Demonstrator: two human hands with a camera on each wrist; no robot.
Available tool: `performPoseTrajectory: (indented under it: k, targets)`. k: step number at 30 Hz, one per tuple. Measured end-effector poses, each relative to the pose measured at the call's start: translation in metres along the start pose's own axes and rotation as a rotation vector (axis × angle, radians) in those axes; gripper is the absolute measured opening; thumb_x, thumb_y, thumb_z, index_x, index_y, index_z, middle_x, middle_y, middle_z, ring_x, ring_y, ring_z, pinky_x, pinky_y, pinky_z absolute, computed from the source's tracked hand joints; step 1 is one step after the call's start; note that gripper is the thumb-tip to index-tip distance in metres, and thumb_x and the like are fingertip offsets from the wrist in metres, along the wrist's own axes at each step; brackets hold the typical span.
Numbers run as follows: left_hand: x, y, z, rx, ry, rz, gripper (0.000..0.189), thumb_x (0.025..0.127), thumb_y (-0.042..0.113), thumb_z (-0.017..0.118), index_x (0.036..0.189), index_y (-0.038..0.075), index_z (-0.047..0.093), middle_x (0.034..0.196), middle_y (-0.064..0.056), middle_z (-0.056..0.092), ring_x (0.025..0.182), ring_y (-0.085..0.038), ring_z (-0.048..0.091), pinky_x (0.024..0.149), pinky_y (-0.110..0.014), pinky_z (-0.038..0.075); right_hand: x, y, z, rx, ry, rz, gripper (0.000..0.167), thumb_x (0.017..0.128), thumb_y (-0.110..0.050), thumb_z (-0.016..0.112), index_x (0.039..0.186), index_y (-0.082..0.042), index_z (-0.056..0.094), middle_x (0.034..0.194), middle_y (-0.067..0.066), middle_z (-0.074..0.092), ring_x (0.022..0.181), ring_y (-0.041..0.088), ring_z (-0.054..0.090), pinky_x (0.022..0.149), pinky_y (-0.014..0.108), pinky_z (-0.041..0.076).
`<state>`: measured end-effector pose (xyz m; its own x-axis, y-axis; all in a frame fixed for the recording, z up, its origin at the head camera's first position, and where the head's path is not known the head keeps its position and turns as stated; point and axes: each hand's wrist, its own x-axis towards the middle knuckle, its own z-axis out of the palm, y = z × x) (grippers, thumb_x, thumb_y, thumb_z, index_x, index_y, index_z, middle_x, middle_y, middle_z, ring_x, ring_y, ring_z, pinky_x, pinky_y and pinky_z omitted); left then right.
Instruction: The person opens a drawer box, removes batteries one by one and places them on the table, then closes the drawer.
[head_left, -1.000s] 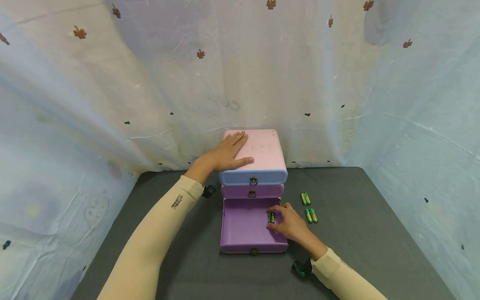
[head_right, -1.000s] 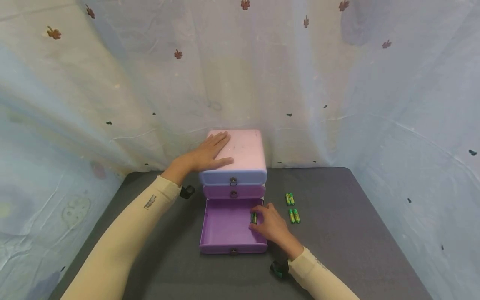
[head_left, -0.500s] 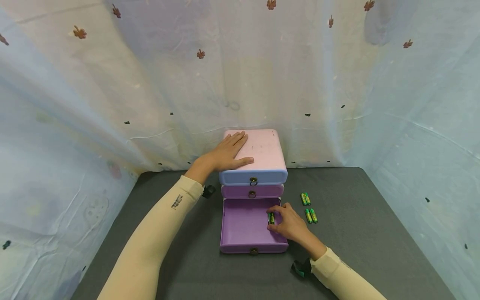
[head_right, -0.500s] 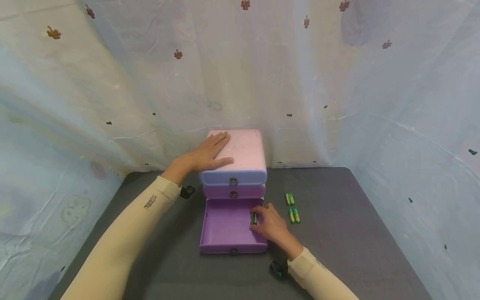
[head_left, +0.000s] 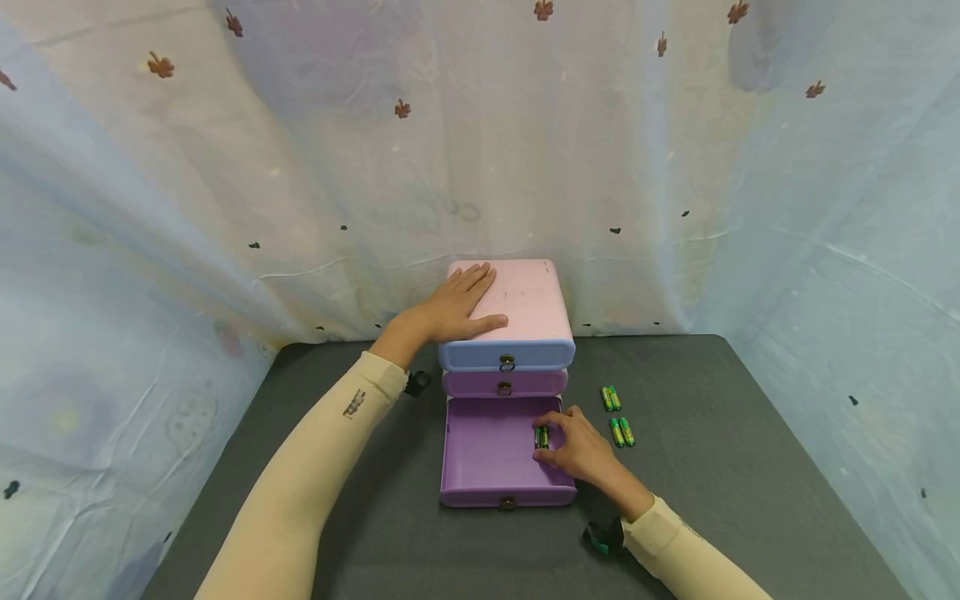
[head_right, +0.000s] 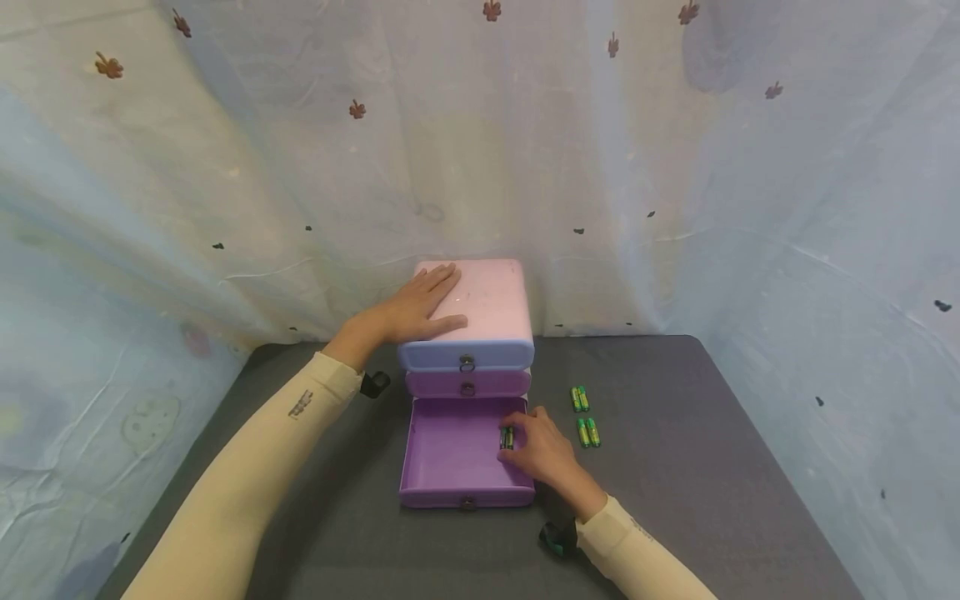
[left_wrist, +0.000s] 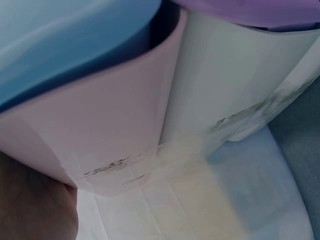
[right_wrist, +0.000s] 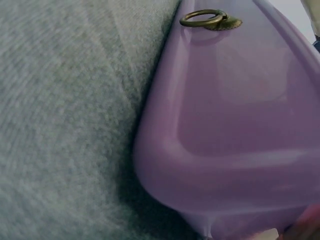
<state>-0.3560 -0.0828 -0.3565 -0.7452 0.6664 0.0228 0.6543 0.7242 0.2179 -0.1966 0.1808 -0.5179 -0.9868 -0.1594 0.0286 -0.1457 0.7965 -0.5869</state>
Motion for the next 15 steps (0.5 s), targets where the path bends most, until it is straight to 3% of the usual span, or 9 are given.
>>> performPoseTrajectory:
  k: [7, 15]
  targets:
    - [0.0, 0.0, 0.0, -0.005, 0.004, 0.006, 0.097, 0.108, 0.066, 0.045, 0.173, 0.008, 0.002, 0.181, -0.011, -0.002, 0.167, -0.025, -0.006, 0.135, -0.043, -0.008, -0.005, -0.001, -0.003, 0.024, 0.026, -0.017, 0.047, 0.08, -0.028, 0.097, 0.124, -0.021, 0.079, 0.122, 0.013, 0.06, 0.105, 0.03, 0.064, 0.072, 0.047, 0.055]
    - [0.0, -0.001, 0.0, -0.005, 0.001, 0.008, 0.096, 0.108, 0.066, 0.044, 0.173, 0.009, 0.001, 0.181, -0.01, -0.003, 0.167, -0.024, -0.007, 0.134, -0.042, -0.009, -0.014, -0.003, -0.012, 0.07, 0.036, -0.027, 0.047, 0.084, -0.024, 0.095, 0.127, -0.017, 0.078, 0.127, 0.015, 0.06, 0.081, 0.016, 0.052, 0.063, 0.034, 0.045]
